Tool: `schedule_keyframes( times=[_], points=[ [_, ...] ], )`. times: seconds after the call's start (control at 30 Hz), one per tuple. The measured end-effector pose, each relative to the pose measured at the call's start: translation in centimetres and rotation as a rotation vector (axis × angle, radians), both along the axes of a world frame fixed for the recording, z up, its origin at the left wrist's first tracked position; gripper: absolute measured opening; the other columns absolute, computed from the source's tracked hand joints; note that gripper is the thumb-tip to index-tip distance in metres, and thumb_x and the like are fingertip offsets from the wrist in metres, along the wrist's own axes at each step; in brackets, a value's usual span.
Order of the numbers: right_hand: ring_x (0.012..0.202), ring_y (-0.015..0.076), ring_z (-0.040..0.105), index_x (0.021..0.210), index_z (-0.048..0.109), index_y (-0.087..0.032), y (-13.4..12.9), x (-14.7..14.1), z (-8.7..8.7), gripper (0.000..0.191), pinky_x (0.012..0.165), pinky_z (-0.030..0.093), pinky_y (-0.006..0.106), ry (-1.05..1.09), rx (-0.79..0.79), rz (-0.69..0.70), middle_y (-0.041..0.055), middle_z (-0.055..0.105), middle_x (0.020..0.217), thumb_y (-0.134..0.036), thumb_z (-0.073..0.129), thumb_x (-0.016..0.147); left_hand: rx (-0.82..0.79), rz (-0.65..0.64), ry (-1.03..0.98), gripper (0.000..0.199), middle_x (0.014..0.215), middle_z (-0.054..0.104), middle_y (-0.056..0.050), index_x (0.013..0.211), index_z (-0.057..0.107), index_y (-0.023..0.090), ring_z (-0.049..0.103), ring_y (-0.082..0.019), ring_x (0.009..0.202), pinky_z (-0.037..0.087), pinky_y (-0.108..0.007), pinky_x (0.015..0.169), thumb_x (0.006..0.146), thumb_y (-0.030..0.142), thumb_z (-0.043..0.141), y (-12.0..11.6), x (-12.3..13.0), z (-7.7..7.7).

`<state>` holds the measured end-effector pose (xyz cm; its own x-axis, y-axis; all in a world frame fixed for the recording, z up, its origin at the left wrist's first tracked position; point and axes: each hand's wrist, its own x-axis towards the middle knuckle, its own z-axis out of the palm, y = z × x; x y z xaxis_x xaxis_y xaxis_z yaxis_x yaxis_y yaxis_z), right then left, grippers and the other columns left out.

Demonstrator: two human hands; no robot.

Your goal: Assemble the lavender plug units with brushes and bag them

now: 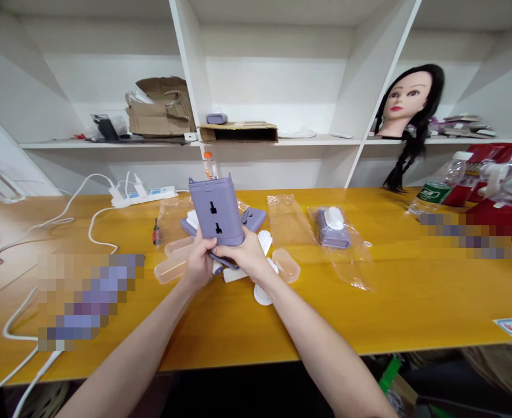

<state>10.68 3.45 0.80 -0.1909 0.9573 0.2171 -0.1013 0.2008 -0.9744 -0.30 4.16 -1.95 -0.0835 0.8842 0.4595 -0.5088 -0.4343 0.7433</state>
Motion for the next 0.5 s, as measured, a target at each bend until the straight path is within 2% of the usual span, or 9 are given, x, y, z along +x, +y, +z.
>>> schedule_keyframes(
  times=[0.13, 0.3, 0.4, 0.5],
  points=[
    [0.073, 0.0170, 0.062, 0.090, 0.062, -0.015, -0.2, -0.3, 0.1, 0.042, 0.069, 0.050, 0.031, 0.034, -0.036, -0.038, 0.0020, 0.067, 0.081, -0.021, 0.075, 0.050, -0.028, 0.031, -0.009, 0.043, 0.090, 0.063, 0.000, 0.109, 0.053, 0.023, 0.057, -0.018, 0.088, 0.041, -0.030, 0.084, 0.067, 0.017, 0.052, -0.4, 0.1, 0.1],
    [0.076, 0.0204, 0.064, 0.091, 0.064, -0.016, 0.2, -0.3, 0.5, 0.044, 0.074, 0.050, 0.035, 0.045, -0.093, -0.051, 0.0039, 0.070, 0.084, -0.022, 0.077, 0.049, -0.044, 0.013, -0.029, 0.042, 0.097, 0.062, 0.000, 0.107, 0.052, 0.023, 0.056, -0.018, 0.092, 0.041, -0.031, 0.085, 0.066, 0.015, 0.052, -0.3, 0.3, 0.6],
    [0.075, 0.0200, 0.064, 0.087, 0.066, -0.018, 0.5, -0.2, 0.6, 0.038, 0.073, 0.050, 0.034, 0.039, -0.093, -0.048, 0.0039, 0.070, 0.084, -0.021, 0.076, 0.051, -0.070, 0.011, -0.018, 0.035, 0.095, 0.062, -0.002, 0.104, 0.052, 0.021, 0.057, -0.019, 0.093, 0.041, -0.033, 0.086, 0.069, 0.019, 0.056, -0.2, 0.3, 1.0],
    [0.072, 0.0182, 0.063, 0.087, 0.065, -0.017, 0.3, -0.1, 0.6, 0.039, 0.072, 0.050, 0.032, 0.026, -0.064, -0.074, 0.0021, 0.069, 0.080, -0.020, 0.076, 0.050, -0.075, 0.064, 0.013, 0.040, 0.105, 0.062, -0.003, 0.109, 0.051, 0.022, 0.055, -0.019, 0.100, 0.040, -0.033, 0.091, 0.071, 0.025, 0.062, -0.5, 0.4, 1.5]
  ],
)
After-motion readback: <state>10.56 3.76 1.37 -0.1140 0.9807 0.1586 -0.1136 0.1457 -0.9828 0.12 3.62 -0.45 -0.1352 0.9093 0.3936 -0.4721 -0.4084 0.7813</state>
